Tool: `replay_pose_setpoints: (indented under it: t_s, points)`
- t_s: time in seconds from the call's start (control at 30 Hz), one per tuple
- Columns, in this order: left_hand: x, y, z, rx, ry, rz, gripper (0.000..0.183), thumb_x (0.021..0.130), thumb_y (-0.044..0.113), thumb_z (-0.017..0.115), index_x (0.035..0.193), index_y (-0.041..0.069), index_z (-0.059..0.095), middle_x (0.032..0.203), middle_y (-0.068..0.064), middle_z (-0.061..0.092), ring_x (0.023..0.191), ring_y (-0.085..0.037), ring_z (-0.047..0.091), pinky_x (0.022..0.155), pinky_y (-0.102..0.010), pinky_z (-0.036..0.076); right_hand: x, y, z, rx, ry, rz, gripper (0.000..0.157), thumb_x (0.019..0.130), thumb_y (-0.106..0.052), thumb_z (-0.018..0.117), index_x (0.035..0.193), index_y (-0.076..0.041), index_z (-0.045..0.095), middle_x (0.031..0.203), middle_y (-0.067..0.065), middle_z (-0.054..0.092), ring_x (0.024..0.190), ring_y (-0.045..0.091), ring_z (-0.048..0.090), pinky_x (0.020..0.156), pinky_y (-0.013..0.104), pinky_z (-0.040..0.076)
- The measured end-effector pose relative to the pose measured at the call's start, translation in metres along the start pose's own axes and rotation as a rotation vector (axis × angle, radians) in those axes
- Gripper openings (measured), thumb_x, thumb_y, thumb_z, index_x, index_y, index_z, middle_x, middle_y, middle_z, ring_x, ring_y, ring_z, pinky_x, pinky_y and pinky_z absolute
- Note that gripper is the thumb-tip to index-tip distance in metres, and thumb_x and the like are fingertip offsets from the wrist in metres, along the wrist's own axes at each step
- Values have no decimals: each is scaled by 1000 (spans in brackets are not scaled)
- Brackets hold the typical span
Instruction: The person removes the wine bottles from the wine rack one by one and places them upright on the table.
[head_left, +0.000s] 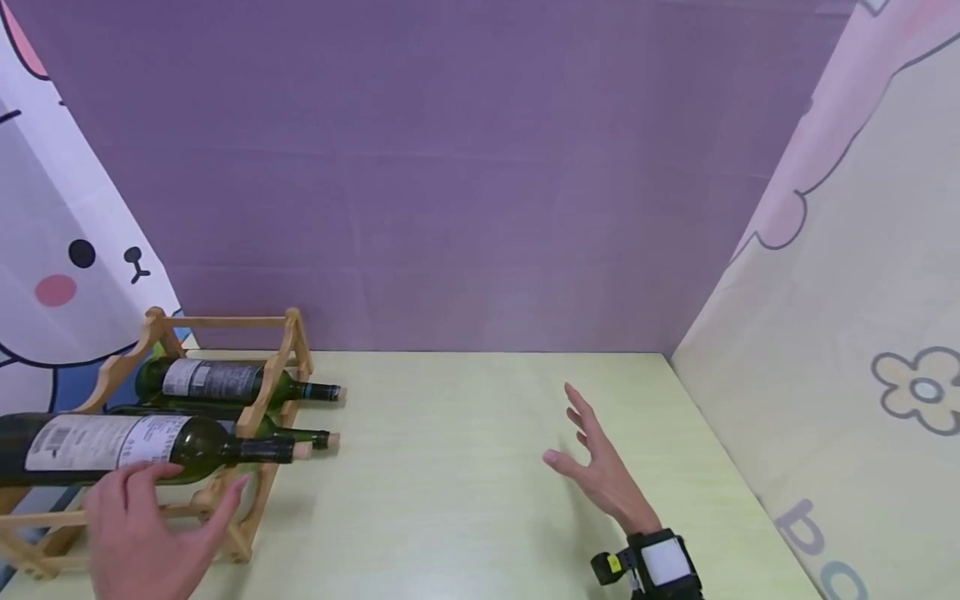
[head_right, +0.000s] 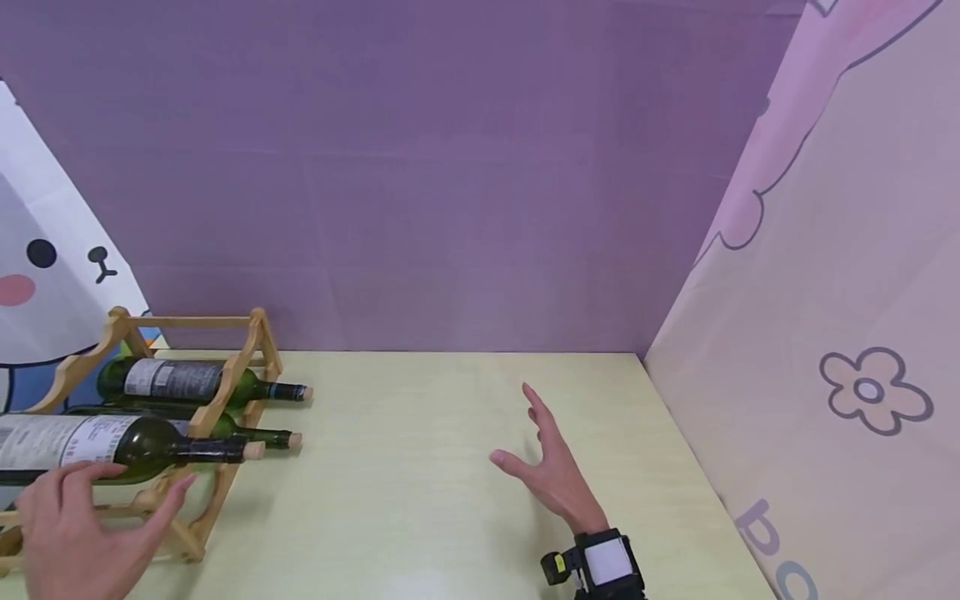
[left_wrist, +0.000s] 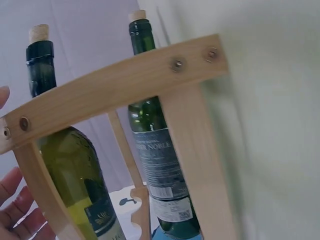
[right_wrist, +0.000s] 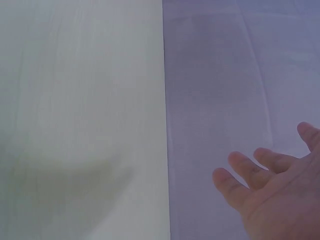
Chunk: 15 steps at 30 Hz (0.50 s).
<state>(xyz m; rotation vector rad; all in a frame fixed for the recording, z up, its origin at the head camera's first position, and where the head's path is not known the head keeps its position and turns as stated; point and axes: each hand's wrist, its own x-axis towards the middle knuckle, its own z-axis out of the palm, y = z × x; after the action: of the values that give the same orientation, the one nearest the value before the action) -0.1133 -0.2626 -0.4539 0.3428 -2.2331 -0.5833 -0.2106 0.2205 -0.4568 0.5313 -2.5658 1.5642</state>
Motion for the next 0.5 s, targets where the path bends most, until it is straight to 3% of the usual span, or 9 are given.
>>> replay_pose_setpoints:
  t_s: [0.1,0.2,0.33,0.4,0.5]
  points:
    - [-3,-4,0,35,29,12,119,71,100,32,104,-11,57,114,-30,50,113,-48,41,100,-58,31,-1,-1,2,4,-7,3,91,95,-29,69,165,-26,10,172,12,14,155,45,24,119,69,23]
    - [-5,-10,4,35,91,59,118,71,100,31,95,-12,59,104,-31,53,103,-50,45,92,-59,34,-1,-1,3,2,-8,5,91,95,-30,69,165,-25,11,172,12,14,155,45,24,119,69,23]
    - [-6,-19,8,53,89,122,108,76,94,41,86,-11,65,89,-29,60,89,-48,52,83,-57,38,0,0,4,4,-8,5,91,95,-30,69,165,-28,11,173,11,14,154,45,26,118,68,24]
    - [-5,-21,7,110,18,125,98,77,86,55,86,-11,68,88,-30,64,88,-47,56,86,-57,40,-1,1,6,6,-11,4,90,96,-30,68,165,-28,11,173,11,14,154,44,26,118,68,24]
    - [-2,-21,6,187,-81,140,72,76,61,75,82,-10,69,82,-29,68,85,-47,59,90,-60,41,-2,1,8,6,-19,4,90,96,-31,68,165,-27,12,172,11,16,154,44,28,118,68,25]
